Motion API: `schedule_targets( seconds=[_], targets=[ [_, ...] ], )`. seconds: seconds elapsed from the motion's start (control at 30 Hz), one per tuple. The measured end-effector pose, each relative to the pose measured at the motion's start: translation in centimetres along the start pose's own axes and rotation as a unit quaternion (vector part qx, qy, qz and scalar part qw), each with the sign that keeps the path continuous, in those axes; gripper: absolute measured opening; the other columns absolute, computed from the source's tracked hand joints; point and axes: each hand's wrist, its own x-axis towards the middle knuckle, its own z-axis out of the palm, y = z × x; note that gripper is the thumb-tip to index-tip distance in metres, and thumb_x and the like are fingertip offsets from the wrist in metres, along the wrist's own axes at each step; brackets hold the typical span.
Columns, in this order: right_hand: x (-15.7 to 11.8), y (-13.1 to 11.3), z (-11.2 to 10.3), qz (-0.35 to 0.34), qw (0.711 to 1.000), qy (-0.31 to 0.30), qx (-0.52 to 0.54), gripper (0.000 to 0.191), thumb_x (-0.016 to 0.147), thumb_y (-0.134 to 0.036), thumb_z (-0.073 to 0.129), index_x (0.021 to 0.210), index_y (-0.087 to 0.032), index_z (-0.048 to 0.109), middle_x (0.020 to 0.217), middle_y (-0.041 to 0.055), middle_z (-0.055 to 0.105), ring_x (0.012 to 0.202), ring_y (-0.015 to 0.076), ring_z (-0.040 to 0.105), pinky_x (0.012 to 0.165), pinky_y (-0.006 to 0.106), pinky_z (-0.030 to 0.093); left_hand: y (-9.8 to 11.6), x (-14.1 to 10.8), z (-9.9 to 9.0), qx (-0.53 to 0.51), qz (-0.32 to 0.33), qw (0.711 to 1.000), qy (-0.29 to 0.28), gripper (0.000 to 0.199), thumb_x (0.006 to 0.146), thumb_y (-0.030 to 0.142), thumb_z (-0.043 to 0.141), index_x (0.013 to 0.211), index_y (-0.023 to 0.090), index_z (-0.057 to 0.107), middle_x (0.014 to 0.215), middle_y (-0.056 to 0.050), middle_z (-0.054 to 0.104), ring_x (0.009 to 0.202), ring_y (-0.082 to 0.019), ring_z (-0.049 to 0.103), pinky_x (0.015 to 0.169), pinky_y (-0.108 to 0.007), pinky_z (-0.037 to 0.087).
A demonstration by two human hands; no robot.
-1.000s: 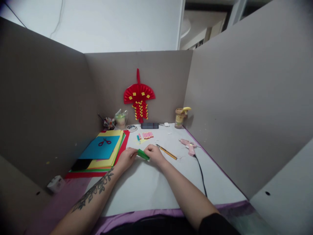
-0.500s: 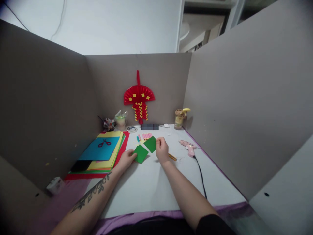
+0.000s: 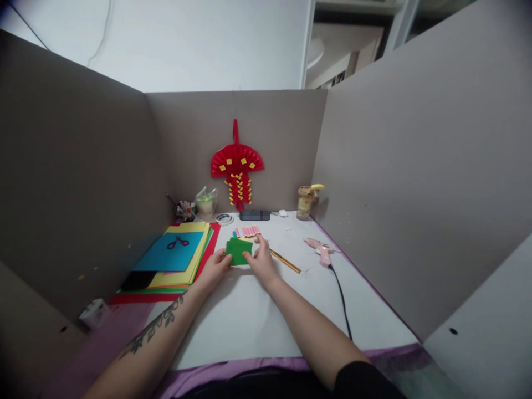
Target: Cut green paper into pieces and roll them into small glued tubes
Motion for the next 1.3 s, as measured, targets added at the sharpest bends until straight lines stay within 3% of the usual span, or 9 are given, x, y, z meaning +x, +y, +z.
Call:
schedule_targets(
  seconds=[0.07, 0.17, 0.3, 0.5, 0.77, 0.93, 1.1, 1.2, 1.3],
  targets=[
    [0.1, 0.2, -0.2, 0.049, 0.995, -0.063, 0.061, 0.034, 0.073, -0.031, 0.055, 0.103, -0.015, 0.058, 0.089, 0.0052, 0.062, 0.059, 0.0132, 0.051, 0.059, 0.028, 0.045, 0.0, 0.1, -0.4, 0.038, 0.036, 0.999, -0.007, 0.032, 0.079, 0.037, 0.05, 0.098, 0.013, 0.058, 0.093, -0.008, 0.065, 0.082, -0.018, 0.06, 0.068, -0.026, 0.047],
    [0.3, 0.3, -0.6, 0.058, 0.987, -0.132, 0.072, 0.016, 0.072, -0.028, 0.054, 0.075, -0.015, 0.064, 0.065, 0.0004, 0.061, 0.061, 0.0151, 0.054, 0.059, 0.026, 0.043, 0.2, 0.1, -1.1, 0.173, 0.087, 0.981, 0.025, 0.022, 0.079, 0.028, 0.049, 0.088, 0.013, 0.063, 0.088, -0.007, 0.066, 0.08, -0.018, 0.058, 0.07, -0.027, 0.045],
    [0.4, 0.3, -0.9, 0.025, 0.989, -0.146, 0.011, 0.015, 0.071, -0.025, 0.056, 0.077, -0.017, 0.068, 0.07, 0.0016, 0.066, 0.065, 0.0162, 0.056, 0.064, 0.028, 0.044, 0.3, 0.1, -1.9, 0.311, 0.125, 0.941, 0.05, 0.015, 0.077, 0.021, 0.052, 0.079, 0.015, 0.066, 0.08, -0.006, 0.064, 0.075, -0.017, 0.056, 0.069, -0.027, 0.042],
    [0.4, 0.4, -0.9, 0.02, 0.994, -0.108, -0.023, 0.026, 0.068, -0.024, 0.058, 0.092, -0.02, 0.069, 0.091, 0.0049, 0.069, 0.076, 0.0176, 0.06, 0.074, 0.032, 0.046, 0.1, 0.0, -1.7, 0.325, 0.106, 0.94, 0.003, 0.014, 0.075, 0.02, 0.055, 0.076, 0.016, 0.068, 0.073, -0.005, 0.066, 0.07, -0.016, 0.056, 0.064, -0.025, 0.039],
    [0.5, 0.8, -0.8, 0.054, 0.994, -0.09, -0.003, 0.026, 0.067, -0.025, 0.057, 0.09, -0.017, 0.067, 0.085, 0.0049, 0.067, 0.065, 0.0155, 0.056, 0.067, 0.031, 0.047, 0.2, 0.1, -1.5, 0.34, 0.103, 0.935, 0.007, 0.019, 0.075, 0.025, 0.053, 0.064, 0.015, 0.064, 0.062, -0.002, 0.061, 0.061, -0.014, 0.052, 0.057, -0.023, 0.033],
    [0.6, 0.5, -0.9, 0.071, 0.993, -0.092, 0.018, 0.019, 0.068, -0.025, 0.053, 0.08, -0.017, 0.066, 0.07, 0.0018, 0.063, 0.065, 0.0161, 0.056, 0.065, 0.029, 0.045, -0.1, 0.4, -1.7, 0.32, 0.102, 0.942, 0.014, 0.019, 0.076, 0.027, 0.052, 0.069, 0.015, 0.065, 0.067, -0.003, 0.062, 0.063, -0.014, 0.052, 0.059, -0.023, 0.035],
    [0.4, 0.4, -0.9, 0.08, 0.992, -0.093, 0.027, 0.026, 0.066, -0.024, 0.055, 0.091, -0.017, 0.061, 0.075, 0.001, 0.061, 0.062, 0.0144, 0.053, 0.063, 0.028, 0.044, -0.5, 0.4, -1.9, 0.338, 0.098, 0.936, -0.003, 0.016, 0.074, 0.025, 0.053, 0.064, 0.016, 0.063, 0.063, -0.002, 0.059, 0.061, -0.014, 0.05, 0.057, -0.022, 0.032],
    [0.3, 0.4, -1.1, 0.046, 0.997, -0.061, 0.013, 0.024, 0.068, -0.021, 0.054, 0.092, -0.018, 0.056, 0.08, 0.0004, 0.059, 0.061, 0.0129, 0.051, 0.061, 0.027, 0.043, -0.8, 0.5, -2.0, 0.349, 0.092, 0.933, -0.011, 0.019, 0.074, 0.025, 0.053, 0.059, 0.015, 0.059, 0.057, 0.0, 0.054, 0.057, -0.013, 0.047, 0.054, -0.022, 0.029],
    [0.3, 0.5, -1.4, -0.033, 0.997, -0.063, -0.019, 0.013, 0.071, -0.017, 0.051, 0.083, -0.019, 0.055, 0.08, 0.0005, 0.057, 0.063, 0.0132, 0.05, 0.063, 0.027, 0.042, -1.1, 0.6, -2.0, 0.346, 0.092, 0.934, -0.01, 0.021, 0.075, 0.026, 0.051, 0.059, 0.015, 0.058, 0.055, 0.001, 0.051, 0.057, -0.012, 0.045, 0.053, -0.022, 0.028]
  ],
)
